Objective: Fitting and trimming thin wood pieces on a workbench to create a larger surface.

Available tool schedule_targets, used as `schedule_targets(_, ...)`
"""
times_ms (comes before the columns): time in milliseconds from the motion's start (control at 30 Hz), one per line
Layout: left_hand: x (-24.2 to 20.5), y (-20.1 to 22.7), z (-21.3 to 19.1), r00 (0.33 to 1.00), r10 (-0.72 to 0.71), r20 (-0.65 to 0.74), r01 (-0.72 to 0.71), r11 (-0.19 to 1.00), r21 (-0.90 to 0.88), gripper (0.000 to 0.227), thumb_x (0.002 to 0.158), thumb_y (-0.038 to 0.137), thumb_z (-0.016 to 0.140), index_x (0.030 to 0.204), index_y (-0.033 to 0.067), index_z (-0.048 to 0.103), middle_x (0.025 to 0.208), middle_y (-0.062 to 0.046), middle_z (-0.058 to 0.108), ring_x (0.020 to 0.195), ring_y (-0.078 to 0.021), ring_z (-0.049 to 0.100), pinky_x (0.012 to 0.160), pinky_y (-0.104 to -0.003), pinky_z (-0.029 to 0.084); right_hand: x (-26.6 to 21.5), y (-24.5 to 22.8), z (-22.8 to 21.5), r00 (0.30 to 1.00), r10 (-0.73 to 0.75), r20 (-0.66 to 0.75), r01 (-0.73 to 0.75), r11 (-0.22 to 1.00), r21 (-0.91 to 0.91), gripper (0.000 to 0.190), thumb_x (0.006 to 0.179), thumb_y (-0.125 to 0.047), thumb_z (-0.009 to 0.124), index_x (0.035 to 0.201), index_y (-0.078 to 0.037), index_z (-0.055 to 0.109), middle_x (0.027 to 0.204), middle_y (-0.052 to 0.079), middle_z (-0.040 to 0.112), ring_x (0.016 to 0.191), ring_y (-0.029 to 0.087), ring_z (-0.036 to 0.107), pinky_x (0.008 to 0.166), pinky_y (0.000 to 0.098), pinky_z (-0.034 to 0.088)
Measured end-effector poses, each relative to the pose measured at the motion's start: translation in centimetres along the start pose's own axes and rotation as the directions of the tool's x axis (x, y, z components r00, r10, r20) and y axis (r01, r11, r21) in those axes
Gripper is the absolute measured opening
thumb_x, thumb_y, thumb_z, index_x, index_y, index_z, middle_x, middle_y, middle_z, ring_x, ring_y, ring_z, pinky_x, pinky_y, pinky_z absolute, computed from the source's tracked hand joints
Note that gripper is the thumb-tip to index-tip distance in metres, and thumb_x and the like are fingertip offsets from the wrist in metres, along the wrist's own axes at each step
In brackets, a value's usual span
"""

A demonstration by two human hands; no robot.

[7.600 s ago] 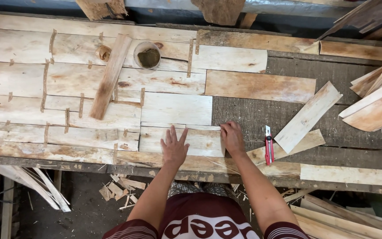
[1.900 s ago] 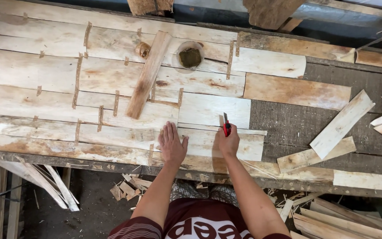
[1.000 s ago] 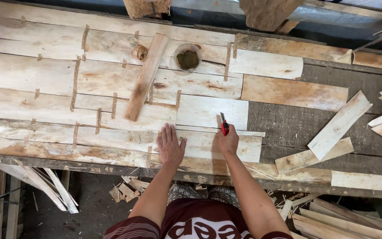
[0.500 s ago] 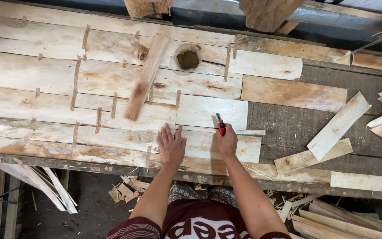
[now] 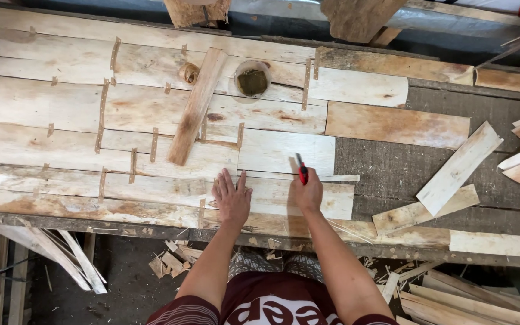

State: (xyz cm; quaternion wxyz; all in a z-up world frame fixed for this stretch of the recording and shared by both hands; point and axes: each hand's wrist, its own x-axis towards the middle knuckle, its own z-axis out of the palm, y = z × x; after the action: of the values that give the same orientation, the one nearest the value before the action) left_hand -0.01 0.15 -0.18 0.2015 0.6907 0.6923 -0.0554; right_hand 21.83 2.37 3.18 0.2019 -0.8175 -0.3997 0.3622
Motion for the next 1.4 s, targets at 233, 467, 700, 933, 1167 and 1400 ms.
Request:
schedule_targets(233,-0.3,0.4,-0.6,0.998,-0.038,0.057,0.039,0.999,-0.006,0.064,0.106,0.047,0.038,0.164,0.0306,0.017,0.17,-0.024,-0.003,0.157,-0.0399,0.001,0.123,-0.062,0.005,1.0,4.8,-3.5,0.989,0.073,-0.126,-0.05,0.983,0.174,0.016,0.101,-0.022,0.061,0.109,-0.008,0.063,0.082,0.003,0.061,0.071,0.013,0.058,0.065,0.0344,0.047)
schedule_targets(467,-0.2,1.0,-0.8,0.997,-0.035,0.071,0.031,0.998,0.06,0.063,0.107,0.041,0.031,0.164,0.0254,0.009,0.171,-0.019,-0.004,0.156,-0.0377,-0.003,0.121,-0.064,0.003,0.0,5.9,-6.4,0.976,-0.004,-0.218,0.015,0.999,0.049,0.027,0.092,-0.023,0.07,0.108,-0.002,0.064,0.093,0.016,0.069,0.085,0.031,0.067,0.081,0.0435,0.052)
schedule_targets(700,0.7,1.1,2.4,0.992,0.054,0.113,-0.078,0.973,0.219,0.072,0.105,0.023,0.039,0.164,-0.0026,0.006,0.17,-0.014,0.011,0.157,-0.0285,0.014,0.121,-0.055,0.019,0.7,8.1,-5.7,0.959,-0.165,-0.231,0.166,0.986,-0.016,0.031,0.091,-0.023,0.072,0.112,-0.002,0.064,0.104,0.019,0.068,0.096,0.037,0.066,0.086,0.0477,0.052)
schedule_targets(933,0.8,1.8,1.2,0.993,0.068,0.099,-0.093,0.955,0.281,0.073,0.1,0.022,0.043,0.159,-0.0064,0.009,0.172,-0.018,0.005,0.155,-0.0298,0.015,0.119,-0.05,0.022,0.9,8.4,-5.9,0.961,-0.191,-0.199,0.191,0.981,-0.017,0.033,0.09,-0.023,0.072,0.114,-0.002,0.065,0.108,0.018,0.067,0.098,0.036,0.066,0.088,0.0475,0.051)
schedule_targets(1167,0.9,2.3,1.2,0.999,0.049,0.018,-0.051,0.991,0.126,0.066,0.105,0.025,0.041,0.159,-0.003,0.016,0.171,-0.016,0.013,0.155,-0.0299,0.018,0.123,-0.05,0.021,0.7,7.6,-6.7,0.985,-0.109,-0.136,0.11,0.994,0.002,0.029,0.093,-0.023,0.068,0.114,-0.003,0.064,0.106,0.017,0.067,0.096,0.034,0.067,0.088,0.0462,0.052)
schedule_targets(1400,0.0,4.8,-2.9,0.987,0.011,0.162,-0.04,0.983,0.179,0.063,0.109,0.04,0.031,0.167,0.0287,0.007,0.169,-0.023,0.009,0.155,-0.0373,0.015,0.126,-0.055,0.013,2.0,9.2,-6.4,0.99,0.016,-0.139,-0.011,0.999,0.035,0.024,0.098,-0.023,0.066,0.111,-0.003,0.062,0.114,0.014,0.059,0.103,0.033,0.066,0.088,0.0474,0.055)
